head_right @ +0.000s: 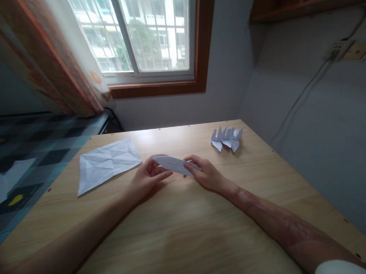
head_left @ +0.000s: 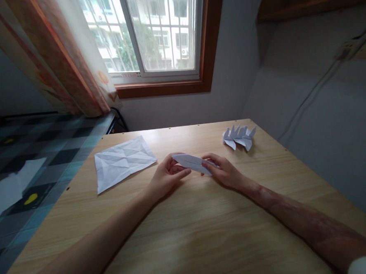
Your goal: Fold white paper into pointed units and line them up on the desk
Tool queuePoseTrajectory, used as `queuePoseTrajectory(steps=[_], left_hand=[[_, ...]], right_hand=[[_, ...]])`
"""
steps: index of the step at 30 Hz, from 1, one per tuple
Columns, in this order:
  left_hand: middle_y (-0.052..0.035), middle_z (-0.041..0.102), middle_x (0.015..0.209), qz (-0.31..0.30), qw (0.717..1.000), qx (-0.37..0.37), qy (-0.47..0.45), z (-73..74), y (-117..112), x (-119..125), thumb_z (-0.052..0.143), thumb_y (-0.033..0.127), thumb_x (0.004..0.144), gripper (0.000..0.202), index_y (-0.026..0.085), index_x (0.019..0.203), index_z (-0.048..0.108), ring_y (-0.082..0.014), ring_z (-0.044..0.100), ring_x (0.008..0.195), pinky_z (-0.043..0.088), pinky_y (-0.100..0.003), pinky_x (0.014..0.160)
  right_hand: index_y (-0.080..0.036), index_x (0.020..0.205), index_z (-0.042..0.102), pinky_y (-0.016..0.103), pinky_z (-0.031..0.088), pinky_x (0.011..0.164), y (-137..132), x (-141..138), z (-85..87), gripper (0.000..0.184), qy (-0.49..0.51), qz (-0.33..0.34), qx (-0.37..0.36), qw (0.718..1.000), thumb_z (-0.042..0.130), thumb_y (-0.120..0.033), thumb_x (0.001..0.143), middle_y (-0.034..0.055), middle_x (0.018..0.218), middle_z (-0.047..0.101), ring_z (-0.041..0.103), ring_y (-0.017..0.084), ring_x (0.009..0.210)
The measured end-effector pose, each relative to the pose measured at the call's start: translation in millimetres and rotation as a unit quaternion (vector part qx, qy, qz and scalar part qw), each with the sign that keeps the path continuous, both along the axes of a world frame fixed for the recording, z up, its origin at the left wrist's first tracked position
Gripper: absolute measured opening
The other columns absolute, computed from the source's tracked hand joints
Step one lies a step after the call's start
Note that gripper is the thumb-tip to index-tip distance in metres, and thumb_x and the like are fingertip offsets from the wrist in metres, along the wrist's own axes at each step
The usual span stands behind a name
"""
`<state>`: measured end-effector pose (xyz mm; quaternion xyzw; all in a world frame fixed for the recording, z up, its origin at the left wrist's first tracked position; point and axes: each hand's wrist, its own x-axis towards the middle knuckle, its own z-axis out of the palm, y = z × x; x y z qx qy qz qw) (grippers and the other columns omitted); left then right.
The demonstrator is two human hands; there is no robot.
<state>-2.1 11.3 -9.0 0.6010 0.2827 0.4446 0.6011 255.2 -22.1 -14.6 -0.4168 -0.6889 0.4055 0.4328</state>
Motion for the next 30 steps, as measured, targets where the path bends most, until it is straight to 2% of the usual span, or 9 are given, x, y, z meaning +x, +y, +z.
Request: queuePoseTrajectory(steps=[4,8,12,16,18,21,25,27,30], left_hand=[[-0.013,0.082,0.119,-0.019,0.999,-0.02,0.016,-1.3,-3.3,3.2,0.095,0.035,0.085,0.048,0.015,0.123,0.073,-0.0243,0.08,0.103,0.064,-0.036,0.096],[-0.0108,0.084,0.111,0.015,0.999,0.0,0.052,-0.3,-0.5,0.1,0.089,0.046,0.091,0.041,0.015,0.114,0.077,-0.0241,0.08,0.099,0.063,-0.039,0.097],[-0.0091,0.084,0.112,0.027,0.998,0.002,0.06,-0.8,0.8,0.5,0.09,0.047,0.089,0.045,0.016,0.117,0.074,-0.0226,0.08,0.097,0.063,-0.036,0.093],[-0.0072,0.084,0.105,0.006,0.999,-0.005,0.044,-1.1,-3.6,4.7,0.09,0.046,0.09,0.045,0.017,0.118,0.069,-0.0235,0.081,0.099,0.063,-0.036,0.093],[-0.0068,0.083,0.105,0.008,0.999,0.001,0.052,0.0,-6.3,6.2,0.088,0.046,0.092,0.043,0.018,0.118,0.069,-0.0227,0.08,0.098,0.063,-0.033,0.089],[-0.0061,0.082,0.101,-0.013,0.997,0.009,0.08,3.1,-9.1,6.9,0.084,0.046,0.096,0.037,0.017,0.115,0.072,-0.0204,0.078,0.092,0.062,-0.031,0.084],[-0.0072,0.081,0.107,-0.037,0.997,0.017,0.067,5.7,-9.8,6.7,0.083,0.046,0.096,0.035,0.016,0.112,0.074,-0.0222,0.077,0.103,0.061,-0.033,0.093],[-0.0058,0.08,0.102,-0.03,0.998,0.009,0.06,5.1,-9.4,6.4,0.086,0.045,0.093,0.038,0.016,0.115,0.073,-0.0207,0.076,0.097,0.061,-0.031,0.087],[-0.0019,0.077,0.09,-0.022,0.998,-0.017,0.052,3.3,-8.8,5.7,0.09,0.044,0.09,0.049,0.016,0.124,0.07,-0.0165,0.073,0.081,0.058,-0.027,0.075]], right_hand=[[-0.021,0.128,0.065,0.029,0.053,0.077,-2.0,-3.3,-2.0,0.04,0.038,0.019,-0.033,0.999,0.063,-0.057,0.109,0.0059,0.096,0.082,0.072,0.019,0.083],[-0.021,0.117,0.065,0.027,0.05,0.066,-4.3,-6.1,-5.3,0.039,0.075,0.062,-0.086,0.992,0.067,-0.058,0.107,0.0055,0.095,0.08,0.069,0.017,0.076],[-0.019,0.104,0.072,0.03,0.053,0.076,-5.6,-8.8,-5.1,0.035,0.053,0.066,-0.046,0.995,0.073,-0.054,0.103,0.0048,0.096,0.076,0.068,0.019,0.086],[-0.019,0.094,0.076,0.029,0.051,0.074,-5.0,-10.4,-3.1,0.036,0.017,0.02,0.005,1.0,0.076,-0.055,0.1,0.0031,0.089,0.067,0.061,0.019,0.085],[-0.019,0.093,0.075,0.028,0.047,0.069,-4.8,-11.3,-2.9,0.038,0.022,0.007,-0.001,1.0,0.076,-0.056,0.1,0.0004,0.083,0.062,0.056,0.017,0.078],[-0.018,0.098,0.076,0.027,0.039,0.063,-6.2,-13.5,-3.0,0.039,0.025,0.022,-0.031,0.999,0.075,-0.057,0.101,-0.0031,0.075,0.057,0.049,0.014,0.069],[-0.018,0.107,0.074,0.026,0.04,0.063,-9.1,-16.4,-4.1,0.042,0.038,0.056,-0.064,0.996,0.077,-0.058,0.099,-0.0045,0.072,0.059,0.053,0.013,0.066],[-0.018,0.116,0.07,0.026,0.043,0.064,-9.1,-17.2,-5.2,0.043,0.053,0.058,-0.072,0.994,0.078,-0.057,0.099,-0.0046,0.074,0.062,0.057,0.014,0.067],[-0.022,0.132,0.063,0.026,0.046,0.066,-8.5,-17.5,-6.3,0.048,0.057,0.028,-0.04,0.997,0.081,-0.051,0.098,-0.0039,0.082,0.066,0.059,0.014,0.07]])
